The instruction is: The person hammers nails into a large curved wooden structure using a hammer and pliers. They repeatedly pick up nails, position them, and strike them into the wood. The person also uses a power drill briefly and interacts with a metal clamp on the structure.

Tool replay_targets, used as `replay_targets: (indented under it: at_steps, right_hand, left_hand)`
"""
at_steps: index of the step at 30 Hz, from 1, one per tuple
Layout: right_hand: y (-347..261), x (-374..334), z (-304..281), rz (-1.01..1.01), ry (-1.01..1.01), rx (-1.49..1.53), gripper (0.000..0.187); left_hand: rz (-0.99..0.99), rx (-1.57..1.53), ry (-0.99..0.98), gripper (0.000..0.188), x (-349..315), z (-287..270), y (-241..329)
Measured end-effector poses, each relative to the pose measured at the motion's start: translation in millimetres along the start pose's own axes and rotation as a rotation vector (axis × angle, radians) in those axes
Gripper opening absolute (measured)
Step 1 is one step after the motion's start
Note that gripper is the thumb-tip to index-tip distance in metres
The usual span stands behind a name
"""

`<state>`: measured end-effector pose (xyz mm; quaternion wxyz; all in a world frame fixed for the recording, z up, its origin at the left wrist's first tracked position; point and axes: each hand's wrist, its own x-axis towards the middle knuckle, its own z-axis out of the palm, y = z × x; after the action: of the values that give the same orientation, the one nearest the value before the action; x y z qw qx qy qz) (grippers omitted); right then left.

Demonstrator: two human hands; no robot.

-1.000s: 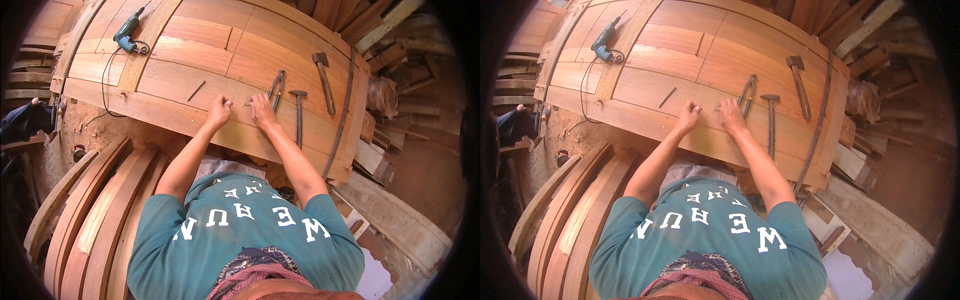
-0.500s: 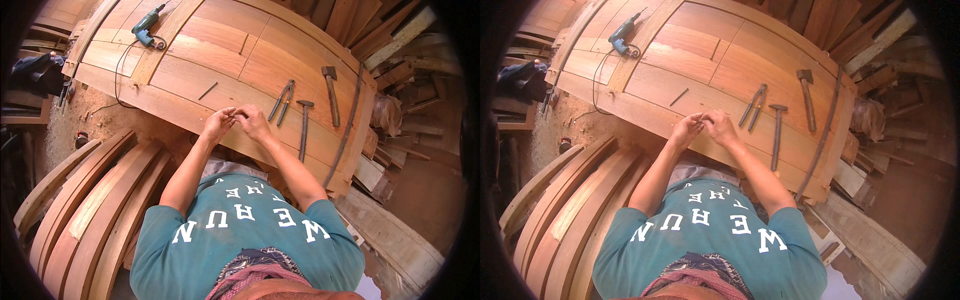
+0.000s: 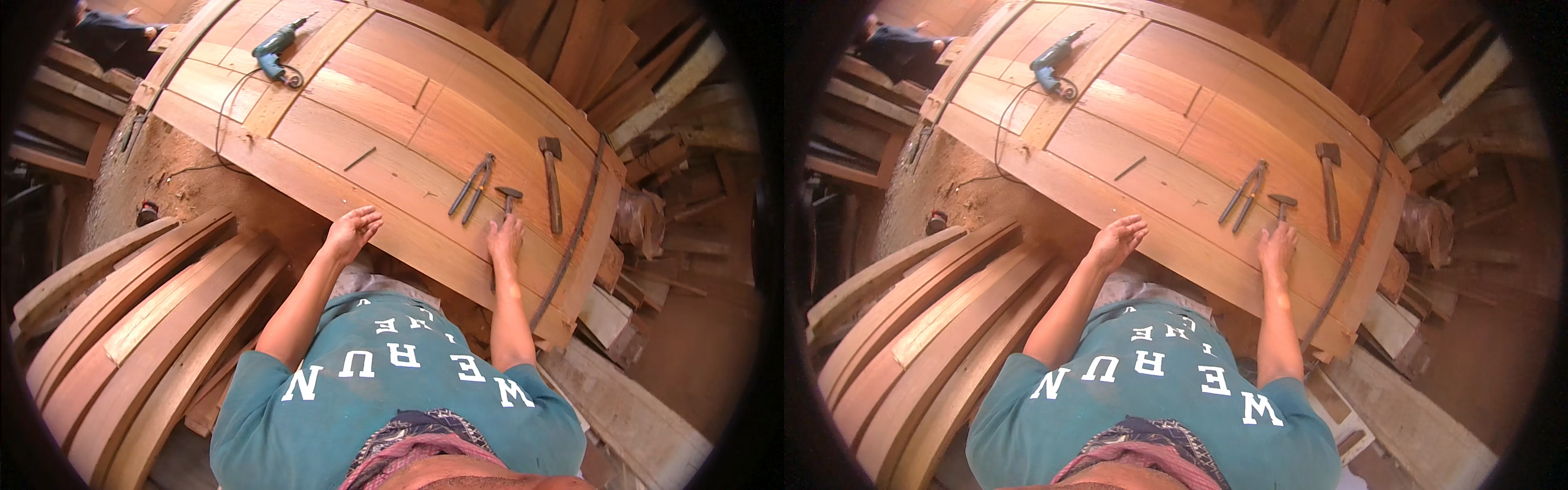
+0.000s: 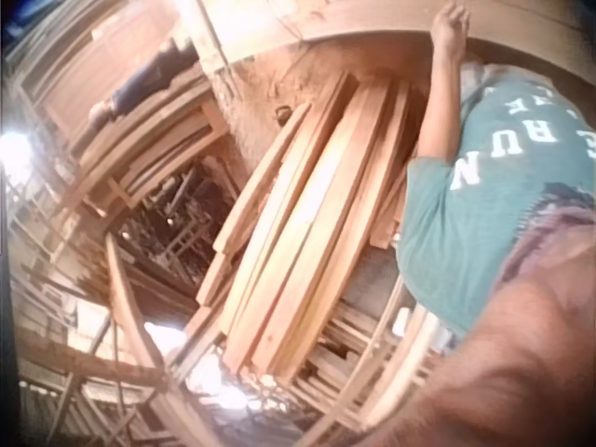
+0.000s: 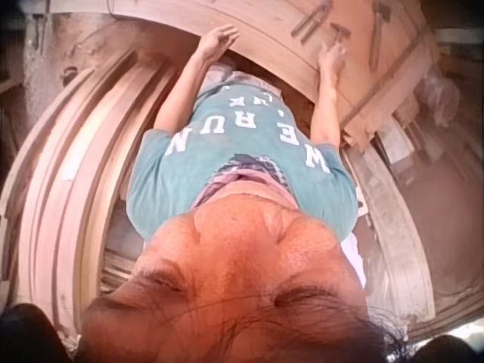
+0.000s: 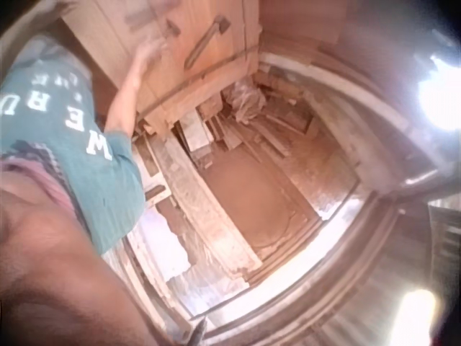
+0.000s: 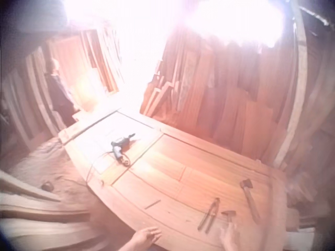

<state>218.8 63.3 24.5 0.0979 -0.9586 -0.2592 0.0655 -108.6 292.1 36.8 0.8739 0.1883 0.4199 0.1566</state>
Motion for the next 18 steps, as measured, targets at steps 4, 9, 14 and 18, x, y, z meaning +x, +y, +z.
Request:
replay_targets:
  at_steps: [4, 9, 14, 18]
  right_hand:
    - [16.9, 13.4, 4.6, 0.124, -0.082, 0.030, 0.051]
    - [36.0, 55.5, 42.9, 0.296, -0.122, 0.195, 0.059]
    - [-34.7, 62.6, 58.5, 0.243, 0.003, 0.350, 0.077]
    - [-103.6, 60.7, 51.6, 0.168, -0.034, 0.247, 0.072]
  left_hand:
    - [0.089, 0.010, 0.120, 0.048, -45.7, -28.9, 4.2]
    - [0.118, -0.108, 0.204, 0.042, -77.3, -59.6, 1.8]
    - [0.136, -0.179, 0.234, 0.038, -89.0, -84.3, 14.1]
    - [0.170, -0.183, 0.245, 0.034, -88.0, -115.2, 36.5]
